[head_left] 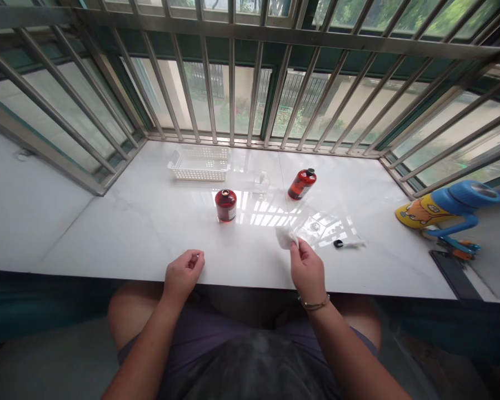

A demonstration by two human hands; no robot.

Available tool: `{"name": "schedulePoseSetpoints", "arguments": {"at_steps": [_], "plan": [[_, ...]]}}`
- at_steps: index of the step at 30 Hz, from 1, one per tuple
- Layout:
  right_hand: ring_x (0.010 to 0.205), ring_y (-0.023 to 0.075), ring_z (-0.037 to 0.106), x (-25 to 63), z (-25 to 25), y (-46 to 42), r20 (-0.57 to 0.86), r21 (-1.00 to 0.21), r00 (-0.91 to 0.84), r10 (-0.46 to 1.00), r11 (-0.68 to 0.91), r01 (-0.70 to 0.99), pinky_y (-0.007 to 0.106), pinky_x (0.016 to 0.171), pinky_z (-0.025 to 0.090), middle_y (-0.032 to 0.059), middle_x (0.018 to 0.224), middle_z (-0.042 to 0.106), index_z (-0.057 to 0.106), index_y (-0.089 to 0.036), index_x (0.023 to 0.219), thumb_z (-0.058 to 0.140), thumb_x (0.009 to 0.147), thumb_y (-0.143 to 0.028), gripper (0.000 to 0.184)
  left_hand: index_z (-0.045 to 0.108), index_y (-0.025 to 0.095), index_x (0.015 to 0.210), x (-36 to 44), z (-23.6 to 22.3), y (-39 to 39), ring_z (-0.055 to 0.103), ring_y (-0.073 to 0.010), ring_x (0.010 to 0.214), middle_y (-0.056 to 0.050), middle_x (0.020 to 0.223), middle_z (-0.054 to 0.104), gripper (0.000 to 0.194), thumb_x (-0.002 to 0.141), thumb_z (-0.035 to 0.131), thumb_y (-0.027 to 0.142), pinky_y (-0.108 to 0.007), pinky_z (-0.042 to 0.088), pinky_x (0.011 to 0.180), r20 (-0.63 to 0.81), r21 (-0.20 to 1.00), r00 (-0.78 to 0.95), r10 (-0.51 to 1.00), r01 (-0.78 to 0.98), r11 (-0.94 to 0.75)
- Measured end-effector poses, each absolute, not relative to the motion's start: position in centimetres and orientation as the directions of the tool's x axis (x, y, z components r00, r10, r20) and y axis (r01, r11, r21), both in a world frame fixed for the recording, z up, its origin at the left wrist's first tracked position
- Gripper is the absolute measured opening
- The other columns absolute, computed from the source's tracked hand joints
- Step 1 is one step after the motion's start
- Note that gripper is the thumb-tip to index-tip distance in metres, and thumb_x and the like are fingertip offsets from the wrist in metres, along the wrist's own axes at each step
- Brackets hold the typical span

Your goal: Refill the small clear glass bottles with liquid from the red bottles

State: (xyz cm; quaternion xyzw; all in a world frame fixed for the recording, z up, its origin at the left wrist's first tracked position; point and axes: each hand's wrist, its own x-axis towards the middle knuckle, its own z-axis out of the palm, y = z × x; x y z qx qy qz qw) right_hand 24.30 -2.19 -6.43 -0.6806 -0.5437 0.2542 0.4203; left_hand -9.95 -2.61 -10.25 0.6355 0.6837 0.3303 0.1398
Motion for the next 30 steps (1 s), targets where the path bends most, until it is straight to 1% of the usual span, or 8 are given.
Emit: {"name": "schedulePoseSetpoints", "arguments": {"at_steps": [3, 7, 12, 15, 18, 22, 26, 30], "plan": [[0.119, 0.0322, 0.073, 26.5, -8.4, -2.0, 0.285, -0.603, 0.196, 0.938, 0.016, 0.798, 0.043, 0.098, 0.057, 0.0159, 0.135, 0.074, 0.067, -0.018, 0.141, 0.045, 0.106, -0.038, 0.046, 0.076, 0.022, 0.093, -10.0, -10.5, -2.6, 0.066, -0.0174, 0.065, -0.001, 0.072, 0.073, 0.028, 0.097, 0.059, 0.044, -0.027, 0.049, 0.068, 0.239, 0.625, -0.157, 0.958, 0.780, -0.028], [0.125, 0.0295, 0.071, 25.3, -11.6, -0.7, 0.296, -0.372, -0.024, 0.955, 0.138, 0.918, 0.044, 0.100, 0.059, 0.0182, 0.138, 0.072, 0.065, -0.014, 0.140, 0.040, 0.104, -0.019, 0.044, 0.075, 0.022, 0.092, -9.9, -10.5, -2.6, 0.066, -0.0175, 0.064, -0.001, 0.071, 0.072, 0.029, 0.097, 0.059, 0.045, -0.027, 0.049, 0.068, 0.235, 0.627, -0.165, 0.958, 0.779, -0.019], [0.134, 0.0338, 0.066, 20.5, -13.3, 0.4, 0.290, -0.222, -0.127, 0.949, 0.196, 0.955, 0.052, 0.112, 0.052, 0.0309, 0.142, 0.065, 0.062, -0.001, 0.138, 0.036, 0.098, 0.000, 0.048, 0.076, 0.022, 0.091, -9.8, -10.1, -2.6, 0.065, -0.0168, 0.064, 0.000, 0.071, 0.072, 0.028, 0.097, 0.059, 0.044, -0.026, 0.049, 0.067, 0.229, 0.630, -0.162, 0.960, 0.777, -0.019], [0.133, 0.0332, 0.066, 16.9, -12.9, -0.3, 0.265, -0.211, -0.209, 0.941, 0.268, 0.940, 0.050, 0.115, 0.050, 0.0297, 0.142, 0.066, 0.062, -0.002, 0.138, 0.039, 0.095, 0.003, 0.050, 0.076, 0.022, 0.091, -9.8, -10.0, -2.6, 0.065, -0.0167, 0.063, 0.000, 0.071, 0.071, 0.029, 0.097, 0.059, 0.044, -0.026, 0.048, 0.067, 0.238, 0.618, -0.155, 0.959, 0.786, -0.026], [0.137, 0.0323, 0.063, 13.3, -12.0, -1.5, 0.212, -0.274, -0.292, 0.933, 0.343, 0.898, 0.046, 0.119, 0.047, 0.0294, 0.144, 0.065, 0.062, -0.002, 0.139, 0.044, 0.095, 0.001, 0.048, 0.075, 0.022, 0.090, -9.8, -10.2, -2.6, 0.066, -0.0173, 0.064, 0.000, 0.070, 0.071, 0.029, 0.097, 0.059, 0.045, -0.026, 0.048, 0.067, 0.246, 0.610, -0.158, 0.956, 0.792, -0.026], [0.136, 0.0317, 0.064, 10.6, -10.0, -2.1, 0.077, -0.622, -0.315, 0.946, 0.292, 0.727, 0.046, 0.118, 0.047, 0.0243, 0.144, 0.067, 0.063, -0.008, 0.140, 0.048, 0.097, -0.006, 0.046, 0.075, 0.022, 0.091, -9.9, -10.3, -2.5, 0.066, -0.0173, 0.064, -0.001, 0.071, 0.072, 0.028, 0.097, 0.059, 0.044, -0.026, 0.049, 0.067, 0.239, 0.618, -0.154, 0.959, 0.786, -0.028], [0.106, 0.0276, 0.076, 12.9, -8.0, -0.7, -0.087, -0.893, -0.183, 0.979, 0.005, 0.451, 0.041, 0.100, 0.057, 0.0114, 0.115, 0.081, 0.073, -0.021, 0.126, 0.052, 0.103, -0.032, 0.033, 0.075, 0.022, 0.089, -10.0, -10.5, -2.6, 0.066, -0.0164, 0.063, 0.000, 0.070, 0.072, 0.028, 0.097, 0.059, 0.044, -0.026, 0.049, 0.067, 0.232, 0.634, -0.154, 0.960, 0.773, -0.029], [0.088, 0.0250, 0.078, 17.8, -7.7, 0.9, -0.268, -0.943, -0.080, 0.960, -0.244, 0.228, 0.037, 0.082, 0.063, 0.0105, 0.098, 0.081, 0.074, -0.018, 0.107, 0.044, 0.103, -0.052, 0.046, 0.074, 0.022, 0.088, -10.1, -10.4, -2.6, 0.064, -0.0150, 0.061, 0.001, 0.069, 0.070, 0.028, 0.098, 0.059, 0.044, -0.026, 0.048, 0.065, 0.236, 0.641, -0.144, 0.961, 0.767, -0.042]]}}
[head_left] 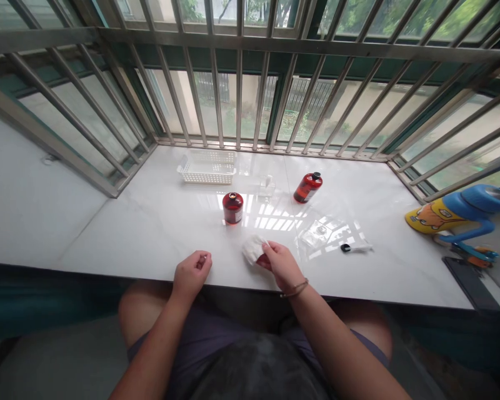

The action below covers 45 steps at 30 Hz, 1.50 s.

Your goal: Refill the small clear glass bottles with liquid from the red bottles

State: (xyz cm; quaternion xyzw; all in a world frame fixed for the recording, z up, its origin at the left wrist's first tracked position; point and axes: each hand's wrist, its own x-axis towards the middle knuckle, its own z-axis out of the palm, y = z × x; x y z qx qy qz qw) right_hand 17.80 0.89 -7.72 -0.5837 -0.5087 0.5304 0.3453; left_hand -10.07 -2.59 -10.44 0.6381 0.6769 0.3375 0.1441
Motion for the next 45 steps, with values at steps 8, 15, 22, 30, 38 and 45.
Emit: {"name": "schedulePoseSetpoints", "arguments": {"at_steps": [8, 15, 22, 30, 38, 45], "plan": [[0.078, 0.0266, 0.077, 24.9, -8.9, 1.5, -0.362, -0.863, 0.137, 0.922, -0.387, 0.326, 0.035, 0.065, 0.062, 0.0099, 0.087, 0.079, 0.073, -0.018, 0.106, 0.064, 0.091, -0.054, 0.040, 0.076, 0.023, 0.091, -10.1, -10.8, -2.5, 0.064, -0.0155, 0.064, 0.002, 0.070, 0.069, 0.025, 0.096, 0.062, 0.043, -0.027, 0.048, 0.066, 0.226, 0.641, -0.167, 0.960, 0.767, -0.018], [0.076, 0.0224, 0.067, 24.0, -8.6, 1.2, -0.123, -0.732, 0.151, 0.981, -0.192, 0.654, 0.034, 0.072, 0.047, 0.0031, 0.082, 0.072, 0.072, -0.023, 0.095, 0.068, 0.089, -0.036, 0.015, 0.076, 0.024, 0.096, -8.4, -9.2, -2.3, 0.065, -0.0165, 0.069, 0.000, 0.082, 0.074, 0.024, 0.101, 0.061, 0.042, -0.029, 0.052, 0.069, 0.158, 0.738, -0.051, 0.986, 0.670, -0.084], [0.095, 0.0229, 0.064, 23.0, -9.6, -0.5, 0.174, -0.516, -0.105, 0.979, 0.181, 0.837, 0.033, 0.086, 0.046, 0.0066, 0.104, 0.071, 0.071, -0.022, 0.108, 0.057, 0.096, -0.014, 0.021, 0.073, 0.023, 0.120, -1.2, -6.1, -0.1, 0.067, -0.0238, 0.112, -0.008, 0.117, 0.076, 0.023, 0.104, 0.057, 0.026, -0.040, 0.053, 0.103, 0.296, 0.638, 0.454, 0.840, 0.561, -0.528], [0.102, 0.0238, 0.063, 23.9, -9.7, -1.0, 0.286, -0.284, -0.387, 0.877, 0.463, 0.840, 0.034, 0.091, 0.051, 0.0086, 0.115, 0.072, 0.071, -0.022, 0.113, 0.058, 0.097, -0.007, 0.027, 0.074, 0.024, 0.120, 1.6, -8.2, 1.0, 0.066, -0.0275, 0.118, -0.007, 0.124, 0.077, 0.024, 0.099, 0.063, 0.020, -0.044, 0.054, 0.095, 0.165, 0.492, 0.590, 0.790, 0.645, -0.585], [0.112, 0.0282, 0.062, 22.9, -8.7, -3.3, 0.166, -0.188, -0.485, 0.859, 0.510, 0.839, 0.042, 0.099, 0.053, 0.0146, 0.134, 0.069, 0.067, -0.016, 0.136, 0.054, 0.105, -0.023, 0.034, 0.068, 0.021, 0.076, -1.3, -7.9, 0.2, 0.063, -0.0221, 0.081, -0.006, 0.079, 0.071, 0.029, 0.104, 0.058, 0.026, -0.036, 0.050, 0.080, 0.288, 0.457, 0.473, 0.832, 0.696, -0.554], [0.101, 0.0310, 0.064, 24.2, -9.3, -0.4, 0.137, -0.149, -0.185, 0.973, 0.205, 0.967, 0.043, 0.094, 0.050, 0.0199, 0.114, 0.074, 0.072, -0.010, 0.122, 0.046, 0.093, 0.004, 0.041, 0.051, 0.022, 0.060, -11.2, -9.9, -1.8, 0.054, -0.0187, 0.064, -0.002, 0.062, 0.057, 0.047, 0.104, 0.053, 0.037, -0.032, 0.035, 0.062, 0.325, 0.249, 0.196, 0.925, 0.926, -0.283]]}}
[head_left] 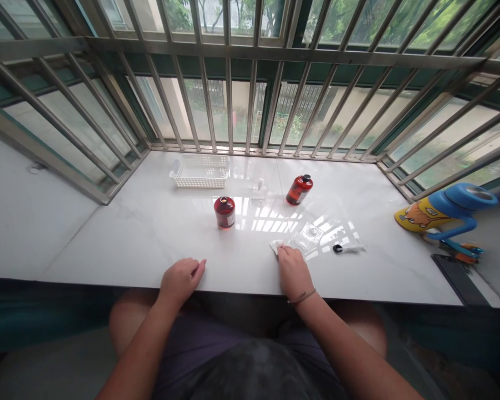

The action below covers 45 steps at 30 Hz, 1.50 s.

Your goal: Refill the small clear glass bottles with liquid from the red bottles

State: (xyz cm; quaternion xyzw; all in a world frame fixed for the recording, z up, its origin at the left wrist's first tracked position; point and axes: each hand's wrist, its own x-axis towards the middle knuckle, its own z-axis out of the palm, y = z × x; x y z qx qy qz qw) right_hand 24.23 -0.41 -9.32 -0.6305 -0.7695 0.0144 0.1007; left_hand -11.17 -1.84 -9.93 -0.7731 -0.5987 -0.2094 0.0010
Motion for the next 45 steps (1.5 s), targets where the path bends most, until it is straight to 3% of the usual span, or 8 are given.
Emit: {"name": "schedulePoseSetpoints", "arguments": {"at_steps": [4, 9, 18, 24, 26, 31, 40, 45], "plan": [[0.096, 0.0316, 0.063, 23.6, -9.5, 2.7, 0.135, -0.168, -0.122, 0.983, 0.144, 0.975, 0.045, 0.092, 0.049, 0.0202, 0.108, 0.073, 0.070, -0.011, 0.118, 0.040, 0.094, 0.004, 0.042, 0.051, 0.022, 0.059, -13.6, -11.2, -2.7, 0.054, -0.0184, 0.063, -0.003, 0.061, 0.058, 0.048, 0.104, 0.050, 0.037, -0.031, 0.033, 0.060, 0.367, 0.148, 0.104, 0.925, 0.975, -0.168], [0.096, 0.0316, 0.063, 16.5, -9.4, 2.6, 0.096, -0.237, -0.236, 0.967, 0.252, 0.938, 0.045, 0.088, 0.051, 0.0232, 0.113, 0.071, 0.071, -0.010, 0.117, 0.046, 0.094, 0.002, 0.035, 0.052, 0.022, 0.059, -13.1, -11.8, -2.7, 0.056, -0.0191, 0.064, -0.003, 0.062, 0.059, 0.045, 0.103, 0.052, 0.033, -0.032, 0.032, 0.060, 0.416, 0.107, 0.086, 0.905, 0.984, -0.142], [0.098, 0.0256, 0.071, 6.3, -7.7, -0.1, 0.069, -0.576, -0.484, 0.873, 0.430, 0.695, 0.038, 0.092, 0.056, 0.0131, 0.104, 0.079, 0.078, -0.015, 0.104, 0.059, 0.095, -0.006, 0.023, 0.052, 0.022, 0.060, -13.3, -11.9, -2.7, 0.057, -0.0190, 0.065, -0.002, 0.061, 0.059, 0.045, 0.104, 0.051, 0.032, -0.033, 0.035, 0.063, 0.437, 0.085, 0.125, 0.891, 0.980, -0.179], [0.083, 0.0175, 0.077, 16.3, -6.9, 1.7, -0.041, -0.834, -0.313, 0.949, 0.140, 0.534, 0.028, 0.078, 0.061, 0.0054, 0.097, 0.082, 0.076, -0.019, 0.114, 0.053, 0.105, -0.035, 0.029, 0.051, 0.022, 0.059, -13.2, -11.7, -2.8, 0.056, -0.0188, 0.064, -0.002, 0.060, 0.058, 0.044, 0.102, 0.052, 0.031, -0.032, 0.035, 0.061, 0.439, 0.107, 0.085, 0.895, 0.983, -0.146], [0.082, 0.0206, 0.077, 20.4, -7.1, 1.6, -0.264, -0.939, -0.074, 0.962, -0.238, 0.248, 0.032, 0.080, 0.062, 0.0066, 0.095, 0.081, 0.078, -0.018, 0.106, 0.069, 0.094, -0.043, 0.029, 0.050, 0.022, 0.059, -13.2, -11.8, -2.8, 0.055, -0.0190, 0.064, -0.003, 0.060, 0.057, 0.044, 0.101, 0.053, 0.030, -0.032, 0.034, 0.061, 0.442, 0.126, 0.076, 0.894, 0.981, -0.145], [0.080, 0.0242, 0.076, 27.2, -7.9, 0.7, -0.386, -0.904, 0.158, 0.909, -0.407, 0.133, 0.038, 0.078, 0.065, 0.0096, 0.095, 0.080, 0.077, -0.019, 0.099, 0.075, 0.085, -0.043, 0.028, 0.049, 0.023, 0.058, -13.2, -12.1, -2.9, 0.055, -0.0197, 0.064, -0.003, 0.060, 0.057, 0.044, 0.101, 0.053, 0.031, -0.032, 0.033, 0.060, 0.437, 0.152, 0.058, 0.898, 0.979, -0.137], [0.068, 0.0177, 0.071, 28.2, -7.3, -0.4, -0.547, -0.830, -0.031, 0.836, -0.538, 0.149, 0.030, 0.070, 0.062, 0.0076, 0.082, 0.078, 0.078, -0.017, 0.091, 0.075, 0.081, -0.036, 0.021, 0.051, 0.023, 0.061, -12.0, -11.0, -2.8, 0.055, -0.0197, 0.064, -0.002, 0.061, 0.056, 0.044, 0.103, 0.054, 0.032, -0.033, 0.036, 0.061, 0.435, 0.209, 0.080, 0.897, 0.960, -0.187], [0.059, 0.0156, 0.066, 27.7, -7.1, 0.2, -0.555, -0.805, -0.069, 0.829, -0.515, 0.293, 0.026, 0.062, 0.054, 0.0021, 0.065, 0.073, 0.078, -0.017, 0.077, 0.076, 0.076, -0.030, 0.013, 0.070, 0.024, 0.094, -3.7, -7.8, -4.0, 0.067, -0.0229, 0.089, -0.008, 0.093, 0.074, 0.020, 0.104, 0.054, 0.029, -0.039, 0.053, 0.085, 0.327, 0.440, 0.471, 0.819, 0.691, -0.573]]}}
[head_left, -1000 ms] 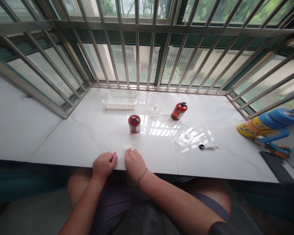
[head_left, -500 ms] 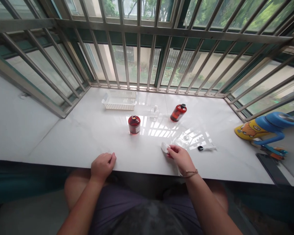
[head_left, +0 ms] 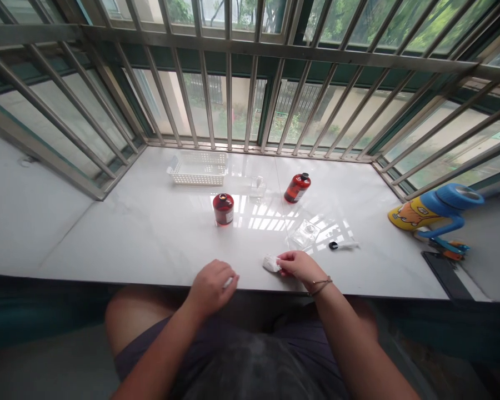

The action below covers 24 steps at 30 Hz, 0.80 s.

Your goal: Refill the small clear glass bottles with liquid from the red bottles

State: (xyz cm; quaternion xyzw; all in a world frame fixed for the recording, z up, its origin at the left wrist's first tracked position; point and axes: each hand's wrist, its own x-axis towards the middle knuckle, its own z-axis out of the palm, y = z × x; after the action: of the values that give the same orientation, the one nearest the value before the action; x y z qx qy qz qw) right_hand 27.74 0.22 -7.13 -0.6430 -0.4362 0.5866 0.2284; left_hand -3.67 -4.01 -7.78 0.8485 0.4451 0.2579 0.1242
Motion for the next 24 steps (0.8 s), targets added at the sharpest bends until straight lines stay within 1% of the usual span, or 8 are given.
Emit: {"name": "schedulePoseSetpoints", "arguments": {"at_steps": [1, 4, 7, 12, 16, 18, 21, 24], "plan": [[0.058, 0.0157, 0.065, 27.7, -7.2, 0.4, -0.547, -0.806, -0.072, 0.834, -0.502, 0.314, 0.026, 0.061, 0.053, 0.0019, 0.064, 0.073, 0.078, -0.017, 0.076, 0.076, 0.075, -0.029, 0.012, 0.071, 0.025, 0.109, -1.7, -7.4, -4.2, 0.069, -0.0255, 0.102, -0.010, 0.108, 0.075, 0.018, 0.104, 0.055, 0.029, -0.042, 0.054, 0.091, 0.320, 0.453, 0.529, 0.786, 0.643, -0.617], [0.059, 0.0168, 0.067, 27.6, -7.6, 0.6, -0.518, -0.813, -0.065, 0.853, -0.468, 0.346, 0.027, 0.062, 0.054, 0.0025, 0.063, 0.073, 0.078, -0.017, 0.077, 0.076, 0.076, -0.031, 0.015, 0.057, 0.026, 0.146, 3.1, -7.7, -4.2, 0.059, -0.0318, 0.134, -0.013, 0.145, 0.065, 0.043, 0.103, 0.057, 0.029, -0.051, 0.050, 0.108, 0.292, 0.421, 0.623, 0.725, 0.597, -0.683], [0.067, 0.0200, 0.073, 27.4, -8.0, 0.3, -0.482, -0.828, -0.025, 0.876, -0.446, 0.340, 0.031, 0.067, 0.059, 0.0061, 0.072, 0.077, 0.077, -0.016, 0.081, 0.071, 0.084, -0.040, 0.024, 0.049, 0.025, 0.153, 5.4, -8.9, -3.7, 0.056, -0.0335, 0.138, -0.012, 0.152, 0.061, 0.053, 0.101, 0.060, 0.029, -0.052, 0.047, 0.110, 0.231, 0.400, 0.633, 0.739, 0.631, -0.665], [0.092, 0.0247, 0.077, 26.2, -7.9, -1.4, -0.373, -0.852, 0.105, 0.922, -0.385, 0.355, 0.037, 0.085, 0.062, 0.0118, 0.103, 0.081, 0.076, -0.016, 0.107, 0.077, 0.083, -0.043, 0.036, 0.053, 0.023, 0.147, 6.3, -9.9, -3.2, 0.058, -0.0348, 0.135, -0.014, 0.149, 0.062, 0.050, 0.099, 0.064, 0.029, -0.055, 0.047, 0.109, 0.171, 0.402, 0.611, 0.773, 0.673, -0.621], [0.092, 0.0264, 0.075, 24.4, -7.8, -2.5, -0.174, -0.802, 0.189, 0.966, -0.251, 0.542, 0.040, 0.089, 0.060, 0.0110, 0.100, 0.080, 0.076, -0.019, 0.105, 0.076, 0.087, -0.038, 0.026, 0.058, 0.020, 0.141, 6.3, -9.7, -3.3, 0.059, -0.0339, 0.136, -0.016, 0.147, 0.063, 0.045, 0.097, 0.065, 0.026, -0.054, 0.049, 0.111, 0.177, 0.468, 0.612, 0.771, 0.636, -0.613], [0.090, 0.0259, 0.073, 23.4, -8.0, -2.9, 0.005, -0.716, 0.113, 0.994, -0.075, 0.694, 0.040, 0.088, 0.059, 0.0101, 0.097, 0.078, 0.075, -0.020, 0.099, 0.069, 0.095, -0.033, 0.015, 0.058, 0.021, 0.142, 5.7, -9.6, -3.3, 0.060, -0.0306, 0.136, -0.015, 0.147, 0.063, 0.045, 0.097, 0.063, 0.023, -0.050, 0.050, 0.114, 0.204, 0.512, 0.635, 0.746, 0.580, -0.633], [0.099, 0.0261, 0.069, 22.0, -8.8, -3.6, 0.206, -0.537, -0.098, 0.974, 0.197, 0.821, 0.040, 0.095, 0.056, 0.0111, 0.102, 0.077, 0.075, -0.020, 0.100, 0.059, 0.102, -0.023, 0.016, 0.064, 0.021, 0.133, 3.7, -9.4, -3.3, 0.065, -0.0262, 0.129, -0.012, 0.142, 0.068, 0.033, 0.100, 0.059, 0.021, -0.044, 0.052, 0.112, 0.279, 0.525, 0.614, 0.739, 0.547, -0.652], [0.104, 0.0266, 0.065, 21.3, -9.8, -4.1, 0.262, -0.387, -0.220, 0.940, 0.311, 0.868, 0.039, 0.097, 0.054, 0.0127, 0.112, 0.074, 0.074, -0.018, 0.112, 0.059, 0.103, -0.021, 0.018, 0.071, 0.022, 0.101, 0.1, -9.0, -3.4, 0.070, -0.0241, 0.099, -0.010, 0.106, 0.076, 0.016, 0.104, 0.056, 0.025, -0.041, 0.057, 0.091, 0.317, 0.447, 0.532, 0.785, 0.646, -0.619]]}}
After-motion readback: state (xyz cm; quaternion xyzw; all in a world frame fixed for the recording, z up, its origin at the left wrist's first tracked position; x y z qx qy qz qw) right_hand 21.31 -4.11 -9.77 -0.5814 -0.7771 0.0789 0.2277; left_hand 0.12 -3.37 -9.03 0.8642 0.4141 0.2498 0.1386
